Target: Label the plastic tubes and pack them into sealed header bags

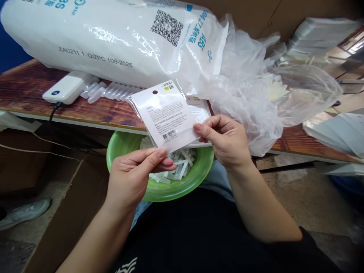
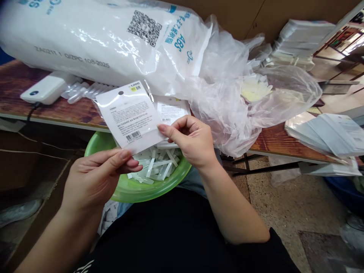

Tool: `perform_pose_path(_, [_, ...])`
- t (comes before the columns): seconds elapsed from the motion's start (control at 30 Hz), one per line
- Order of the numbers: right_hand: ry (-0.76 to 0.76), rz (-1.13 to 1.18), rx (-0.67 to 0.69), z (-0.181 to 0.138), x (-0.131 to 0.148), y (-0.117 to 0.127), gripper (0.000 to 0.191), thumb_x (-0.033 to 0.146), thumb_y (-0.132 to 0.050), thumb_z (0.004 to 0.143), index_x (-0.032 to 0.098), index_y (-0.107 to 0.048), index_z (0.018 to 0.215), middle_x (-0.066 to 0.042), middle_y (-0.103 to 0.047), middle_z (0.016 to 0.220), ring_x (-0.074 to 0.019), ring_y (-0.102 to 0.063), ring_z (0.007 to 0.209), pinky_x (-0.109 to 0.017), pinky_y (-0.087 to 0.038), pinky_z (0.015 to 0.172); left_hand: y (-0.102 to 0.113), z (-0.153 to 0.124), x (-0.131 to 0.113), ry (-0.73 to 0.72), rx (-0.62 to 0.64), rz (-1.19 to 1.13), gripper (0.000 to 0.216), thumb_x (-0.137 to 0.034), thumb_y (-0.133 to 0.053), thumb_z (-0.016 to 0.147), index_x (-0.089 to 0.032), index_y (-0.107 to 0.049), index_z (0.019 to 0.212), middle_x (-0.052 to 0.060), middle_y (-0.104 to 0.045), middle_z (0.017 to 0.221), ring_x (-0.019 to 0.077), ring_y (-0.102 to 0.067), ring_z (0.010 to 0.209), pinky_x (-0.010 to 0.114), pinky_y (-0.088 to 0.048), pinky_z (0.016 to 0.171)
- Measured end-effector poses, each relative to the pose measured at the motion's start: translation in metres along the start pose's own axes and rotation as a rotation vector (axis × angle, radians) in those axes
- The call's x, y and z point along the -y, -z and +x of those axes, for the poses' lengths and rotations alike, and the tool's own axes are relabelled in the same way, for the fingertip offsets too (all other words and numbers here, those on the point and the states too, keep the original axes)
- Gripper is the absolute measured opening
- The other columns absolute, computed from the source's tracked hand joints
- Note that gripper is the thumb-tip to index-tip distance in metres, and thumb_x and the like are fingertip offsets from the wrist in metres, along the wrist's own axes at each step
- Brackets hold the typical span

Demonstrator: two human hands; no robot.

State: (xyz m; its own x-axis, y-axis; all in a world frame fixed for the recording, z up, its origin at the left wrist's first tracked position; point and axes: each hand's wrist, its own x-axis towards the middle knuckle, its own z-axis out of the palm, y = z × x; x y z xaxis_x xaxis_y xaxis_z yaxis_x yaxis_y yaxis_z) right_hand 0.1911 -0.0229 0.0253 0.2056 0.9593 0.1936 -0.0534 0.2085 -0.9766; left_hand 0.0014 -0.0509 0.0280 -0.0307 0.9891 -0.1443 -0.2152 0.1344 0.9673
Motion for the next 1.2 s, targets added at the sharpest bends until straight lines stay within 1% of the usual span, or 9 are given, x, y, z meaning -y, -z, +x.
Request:
perform_pose_path(0.33, [-0.042, -0.224, -0.103, 0.004, -0.019, -0.005, 0.039, 0.041, -0.079, 0.069, 0.019, -0.047, 0.061, 0.005, -0.049, 0.057, -0.0073, -0.044, 0.051, -0.023, -0.037, 0.049, 0.001, 0.012, 0.020, 0.134, 0.059, -0.028, 0.009, -0.025, -0.077, 0.070, -0.018, -0.073, 0.074, 0.000, -0.072, 0.062, 0.0170, -0.070, 0.055, 0.030, -0.063, 0.061])
perform_pose_path(0.4, [0.086, -0.387, -0.173, 0.003, -0.025, -0.006, 0.033, 0.037, -0.075, 0.073, 0.021, -0.046, 0.068, 0.006, -0.047, 0.061, -0.0086, -0.044, 0.055, -0.025, -0.039, 0.054, 0.002, 0.014, 0.026, 0.173, 0.070, -0.039, 0.010, -0.026, -0.077, 0.071, -0.018, -0.073, 0.075, 0.000, -0.073, 0.064, 0.0169, -0.071, 0.057, 0.030, -0.063, 0.064])
perform_pose_path(0.5, [0.445, -0.675, -0.213, -0.002, -0.028, -0.003, 0.015, 0.031, -0.065, 0.082, 0.022, -0.053, 0.083, -0.001, -0.052, 0.078, -0.0144, -0.050, 0.072, -0.031, -0.042, 0.068, 0.002, 0.015, 0.030, 0.208, 0.052, -0.069, 0.012, -0.027, -0.078, 0.070, -0.018, -0.073, 0.074, 0.001, -0.073, 0.065, 0.0164, -0.071, 0.057, 0.029, -0.062, 0.063])
perform_pose_path(0.63, [0.858, -0.986, 0.087, -0.008, -0.024, 0.007, 0.025, 0.033, -0.062, 0.085, 0.027, -0.061, 0.110, -0.008, -0.058, 0.115, -0.0260, -0.051, 0.102, -0.044, -0.034, 0.089, 0.001, 0.015, 0.027, 0.198, 0.045, -0.112, 0.013, -0.027, -0.079, 0.068, -0.017, -0.073, 0.074, 0.001, -0.072, 0.064, 0.0158, -0.070, 0.056, 0.028, -0.061, 0.062])
perform_pose_path(0.7, [0.896, -1.081, 0.161, -0.008, -0.024, 0.011, 0.033, 0.032, -0.060, 0.086, 0.029, -0.058, 0.119, -0.007, -0.056, 0.125, -0.0288, -0.050, 0.108, -0.047, -0.029, 0.093, 0.002, 0.015, 0.025, 0.177, 0.049, -0.124, 0.013, -0.027, -0.079, 0.068, -0.017, -0.073, 0.074, 0.000, -0.073, 0.064, 0.0155, -0.070, 0.056, 0.028, -0.061, 0.062])
perform_pose_path(0.83, [0.880, -1.148, 0.053, -0.006, -0.030, 0.009, 0.037, 0.026, -0.056, 0.087, 0.026, -0.056, 0.124, -0.009, -0.059, 0.125, -0.0297, -0.050, 0.111, -0.047, -0.026, 0.093, 0.003, 0.014, 0.023, 0.137, 0.067, -0.131, 0.010, -0.026, -0.079, 0.069, -0.018, -0.074, 0.074, 0.000, -0.073, 0.064, 0.0161, -0.070, 0.057, 0.028, -0.062, 0.062])
perform_pose_path(0.9, [0.893, -1.125, 0.071, -0.008, -0.033, 0.003, 0.037, 0.026, -0.055, 0.089, 0.027, -0.054, 0.126, -0.008, -0.061, 0.122, -0.0278, -0.051, 0.110, -0.046, -0.026, 0.093, 0.000, 0.013, 0.021, 0.117, 0.077, -0.116, 0.011, -0.026, -0.079, 0.069, -0.018, -0.074, 0.075, 0.001, -0.073, 0.064, 0.0169, -0.071, 0.057, 0.029, -0.062, 0.062])
perform_pose_path(1.07, [1.018, -1.036, 0.160, -0.016, -0.026, -0.014, 0.037, 0.026, -0.052, 0.093, 0.025, -0.050, 0.130, -0.003, -0.067, 0.113, -0.0199, -0.057, 0.103, -0.038, -0.031, 0.092, -0.009, 0.000, 0.003, -0.017, 0.088, -0.021, 0.009, -0.027, -0.076, 0.072, -0.019, -0.075, 0.076, 0.001, -0.072, 0.063, 0.0171, -0.069, 0.055, 0.031, -0.061, 0.059])
perform_pose_path(1.2, [1.096, -0.880, 0.021, -0.012, -0.005, -0.018, 0.034, 0.017, -0.059, 0.087, 0.025, -0.058, 0.121, -0.003, -0.068, 0.105, -0.0190, -0.059, 0.098, -0.037, -0.039, 0.089, -0.002, -0.007, -0.029, -0.437, 0.032, 0.371, 0.004, -0.026, -0.072, 0.077, -0.026, -0.075, 0.075, -0.002, -0.071, 0.067, 0.0147, -0.065, 0.059, 0.029, -0.056, 0.060])
